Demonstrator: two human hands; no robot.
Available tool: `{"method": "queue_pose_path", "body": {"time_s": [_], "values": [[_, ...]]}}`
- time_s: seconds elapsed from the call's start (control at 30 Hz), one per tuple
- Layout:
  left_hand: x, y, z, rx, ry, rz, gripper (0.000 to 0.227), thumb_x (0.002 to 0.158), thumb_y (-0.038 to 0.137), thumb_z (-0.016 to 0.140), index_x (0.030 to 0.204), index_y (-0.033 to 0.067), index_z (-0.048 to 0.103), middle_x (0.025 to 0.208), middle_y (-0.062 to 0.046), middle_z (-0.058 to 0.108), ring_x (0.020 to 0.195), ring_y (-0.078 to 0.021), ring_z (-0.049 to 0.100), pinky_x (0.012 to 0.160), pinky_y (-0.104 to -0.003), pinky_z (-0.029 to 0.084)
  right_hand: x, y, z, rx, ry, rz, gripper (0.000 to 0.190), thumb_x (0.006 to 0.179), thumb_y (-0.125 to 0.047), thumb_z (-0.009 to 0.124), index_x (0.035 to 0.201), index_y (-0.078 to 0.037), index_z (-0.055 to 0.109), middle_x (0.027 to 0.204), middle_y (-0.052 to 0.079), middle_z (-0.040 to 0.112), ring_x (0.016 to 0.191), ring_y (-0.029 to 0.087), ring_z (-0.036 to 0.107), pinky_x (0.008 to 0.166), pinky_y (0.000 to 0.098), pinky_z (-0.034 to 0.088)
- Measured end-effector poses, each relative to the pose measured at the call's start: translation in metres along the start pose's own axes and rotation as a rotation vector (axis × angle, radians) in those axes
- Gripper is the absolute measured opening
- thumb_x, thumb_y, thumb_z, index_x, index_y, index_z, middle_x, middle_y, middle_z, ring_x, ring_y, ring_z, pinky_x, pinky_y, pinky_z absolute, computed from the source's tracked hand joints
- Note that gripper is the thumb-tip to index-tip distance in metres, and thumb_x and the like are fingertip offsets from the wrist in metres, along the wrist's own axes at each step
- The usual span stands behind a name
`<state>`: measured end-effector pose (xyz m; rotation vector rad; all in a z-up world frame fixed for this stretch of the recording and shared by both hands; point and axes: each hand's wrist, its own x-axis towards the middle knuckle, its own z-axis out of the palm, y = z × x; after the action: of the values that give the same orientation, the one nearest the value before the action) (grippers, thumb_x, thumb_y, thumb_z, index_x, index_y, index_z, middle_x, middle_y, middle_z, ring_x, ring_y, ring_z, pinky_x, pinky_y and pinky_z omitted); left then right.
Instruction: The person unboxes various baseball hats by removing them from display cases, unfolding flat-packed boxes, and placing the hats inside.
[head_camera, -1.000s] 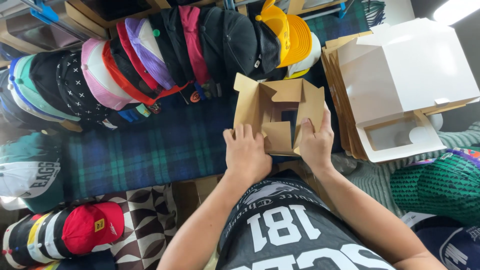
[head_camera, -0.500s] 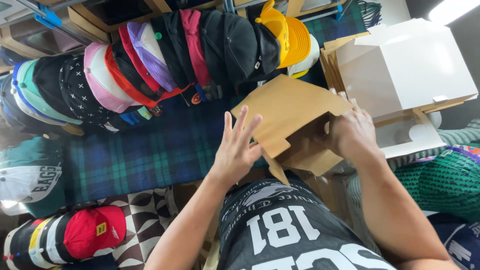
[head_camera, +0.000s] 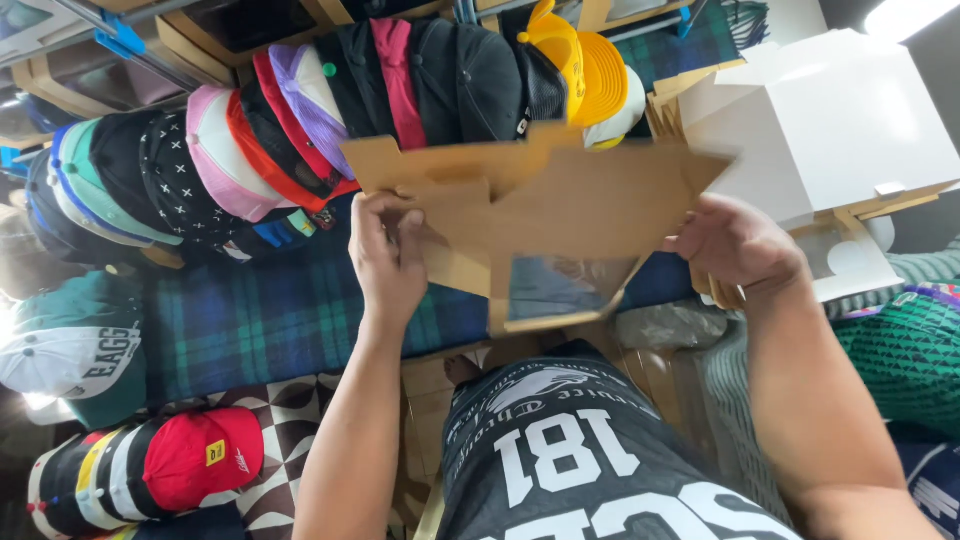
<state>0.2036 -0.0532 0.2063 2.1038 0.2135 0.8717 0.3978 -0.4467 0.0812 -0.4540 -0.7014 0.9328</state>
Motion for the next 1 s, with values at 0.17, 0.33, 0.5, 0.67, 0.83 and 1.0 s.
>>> {"method": "queue_pose_path", "body": {"time_s": [0.17, 0.33, 0.5, 0.67, 0.83, 1.0], "values": [[-0.007, -0.041, 0.026, -0.171, 0.198, -0.082, 0.040, 0.099, 0.004, 0.069, 0.132, 0.0096, 0.046, 0.108, -0.011, 0.058, 0.092, -0.0256, 0.065, 0.088, -0.041, 0.053, 0.051, 0.057, 0.052, -0.631, 0.701, 0.055, 0.023, 0.085, 0.005, 0.074, 0.108, 0.002, 0.071, 0.091, 0.013, 0.071, 0.082, 0.021, 0.070, 0.075, 0.0380, 0.057], [-0.026, -0.052, 0.024, -0.476, 0.138, -0.257, 0.079, 0.084, -0.010, 0.084, 0.146, -0.0034, 0.037, 0.152, -0.012, 0.032, 0.101, -0.0194, 0.067, 0.095, -0.028, 0.058, 0.043, 0.072, 0.027, -0.633, 0.995, 0.027, 0.027, 0.094, 0.001, 0.072, 0.120, -0.005, 0.068, 0.097, 0.016, 0.073, 0.086, 0.031, 0.075, 0.076, 0.0457, 0.063], [-0.053, -0.047, 0.025, -0.297, -0.182, -0.640, 0.022, 0.092, 0.012, 0.079, 0.106, 0.0106, 0.062, 0.084, -0.006, 0.070, 0.074, -0.0159, 0.069, 0.068, -0.035, 0.058, -0.029, 0.087, -0.048, -0.463, 0.927, 0.184, 0.041, 0.088, -0.006, 0.078, 0.126, -0.004, 0.065, 0.111, 0.014, 0.073, 0.094, 0.029, 0.073, 0.085, 0.0502, 0.057], [-0.057, -0.035, 0.030, -0.436, -0.104, -0.709, 0.021, 0.092, 0.005, 0.077, 0.106, 0.0103, 0.063, 0.086, -0.007, 0.071, 0.076, -0.0163, 0.068, 0.072, -0.037, 0.060, 0.014, 0.056, 0.056, -0.609, 0.879, 0.273, 0.048, 0.079, 0.003, 0.082, 0.124, -0.003, 0.067, 0.101, 0.015, 0.072, 0.086, 0.026, 0.069, 0.077, 0.0443, 0.056], [-0.063, -0.038, 0.030, -0.546, -0.108, -0.740, 0.022, 0.092, 0.000, 0.075, 0.108, 0.0088, 0.062, 0.091, -0.009, 0.073, 0.079, -0.0167, 0.069, 0.075, -0.038, 0.062, 0.026, 0.051, 0.080, -0.644, 0.893, 0.254, 0.036, 0.081, 0.004, 0.081, 0.114, -0.002, 0.069, 0.099, 0.015, 0.074, 0.090, 0.029, 0.073, 0.080, 0.0500, 0.060], [-0.061, -0.038, 0.030, -0.585, -0.101, -0.818, 0.033, 0.081, -0.002, 0.085, 0.104, 0.0086, 0.064, 0.093, -0.007, 0.073, 0.082, -0.0142, 0.069, 0.077, -0.033, 0.059, 0.017, 0.047, 0.074, -0.631, 0.878, 0.269, 0.031, 0.087, 0.002, 0.076, 0.117, -0.004, 0.069, 0.101, 0.015, 0.075, 0.094, 0.029, 0.075, 0.082, 0.0521, 0.061]]}}
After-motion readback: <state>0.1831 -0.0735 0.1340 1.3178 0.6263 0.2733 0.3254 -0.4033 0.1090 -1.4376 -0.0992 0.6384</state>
